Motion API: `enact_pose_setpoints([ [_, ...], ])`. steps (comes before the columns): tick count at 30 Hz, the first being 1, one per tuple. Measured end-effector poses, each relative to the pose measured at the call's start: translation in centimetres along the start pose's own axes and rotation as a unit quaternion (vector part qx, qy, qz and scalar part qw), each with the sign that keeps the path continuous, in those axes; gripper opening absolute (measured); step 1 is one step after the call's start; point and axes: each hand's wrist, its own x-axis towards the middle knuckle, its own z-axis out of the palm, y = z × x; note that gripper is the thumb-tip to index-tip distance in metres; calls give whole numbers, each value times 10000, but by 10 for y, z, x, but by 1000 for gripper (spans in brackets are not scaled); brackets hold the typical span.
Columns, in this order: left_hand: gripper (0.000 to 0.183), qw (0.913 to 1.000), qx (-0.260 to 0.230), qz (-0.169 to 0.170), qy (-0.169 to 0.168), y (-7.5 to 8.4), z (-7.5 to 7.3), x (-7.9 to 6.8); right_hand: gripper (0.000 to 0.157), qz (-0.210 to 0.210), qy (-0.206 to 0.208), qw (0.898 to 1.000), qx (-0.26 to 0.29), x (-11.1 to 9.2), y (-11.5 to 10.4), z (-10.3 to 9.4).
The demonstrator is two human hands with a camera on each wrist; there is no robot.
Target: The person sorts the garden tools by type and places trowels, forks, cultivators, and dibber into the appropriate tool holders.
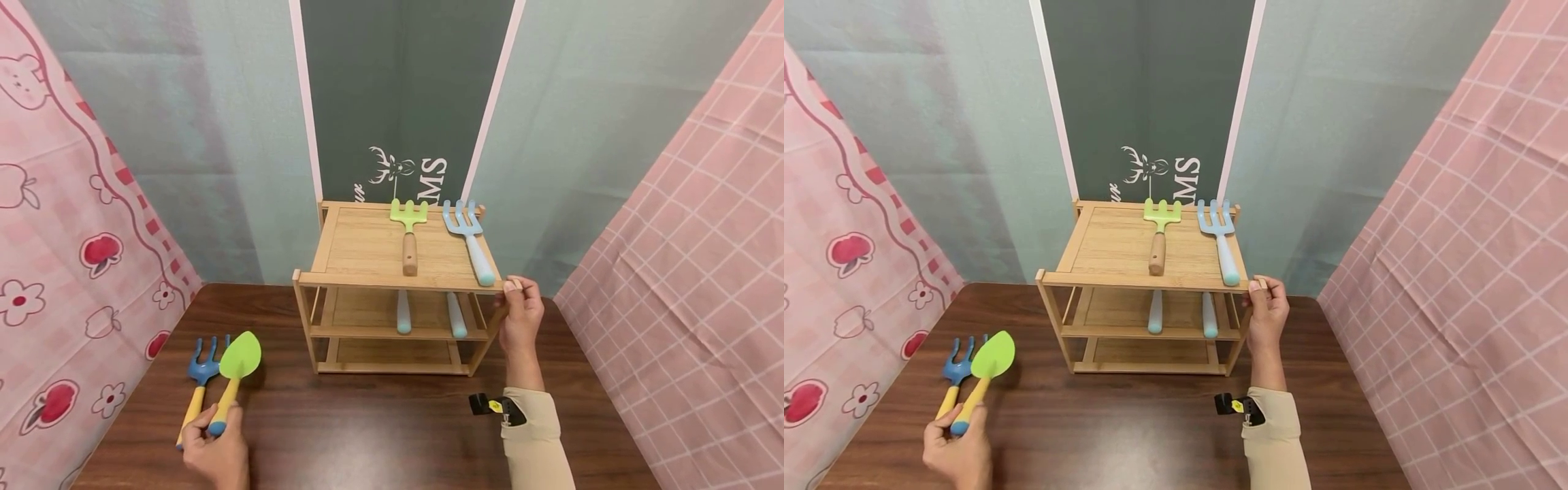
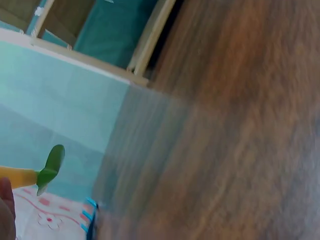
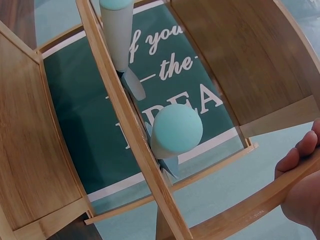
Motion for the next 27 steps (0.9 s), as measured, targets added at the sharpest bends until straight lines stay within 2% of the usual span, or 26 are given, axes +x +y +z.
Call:
enact_pose_setpoints([
  [2, 22, 9993, -329, 196, 37, -13, 1, 0, 8, -6, 1, 10000, -13, 1, 0, -1],
  [3, 22, 9988, -419, 243, 24, -13, 2, -2, 8, -12, -4, 10000, -16, 1, 0, -1],
  [5, 21, 9985, -475, 276, -45, 0, 3, -7, 8, -18, -15, 10000, -6, 1, 0, -1],
  [9, 17, 9984, -497, 116, -252, 45, 5, -18, 9, -17, -5, 10000, 6, 1, -1, -1],
  [14, 20, 9982, -389, 320, -320, 81, 7, -27, 9, 14, 10, 10000, -16, -1, -1, 0],
  [16, 19, 9977, -499, 340, -297, 92, 8, -30, 8, 38, 11, 10000, 8, -1, -1, 0],
  [21, 17, 9972, -650, 356, -130, 95, 10, -30, 8, 73, 3, 9999, 127, 0, 0, 0],
  [24, 19, 9959, -721, 536, -55, 93, 11, -29, 8, 63, 4, 9999, 149, 0, 1, 0],
  [27, 19, 9936, -952, 616, 13, 103, 11, -31, 9, 44, 6, 9999, 128, 1, 1, 0],
])
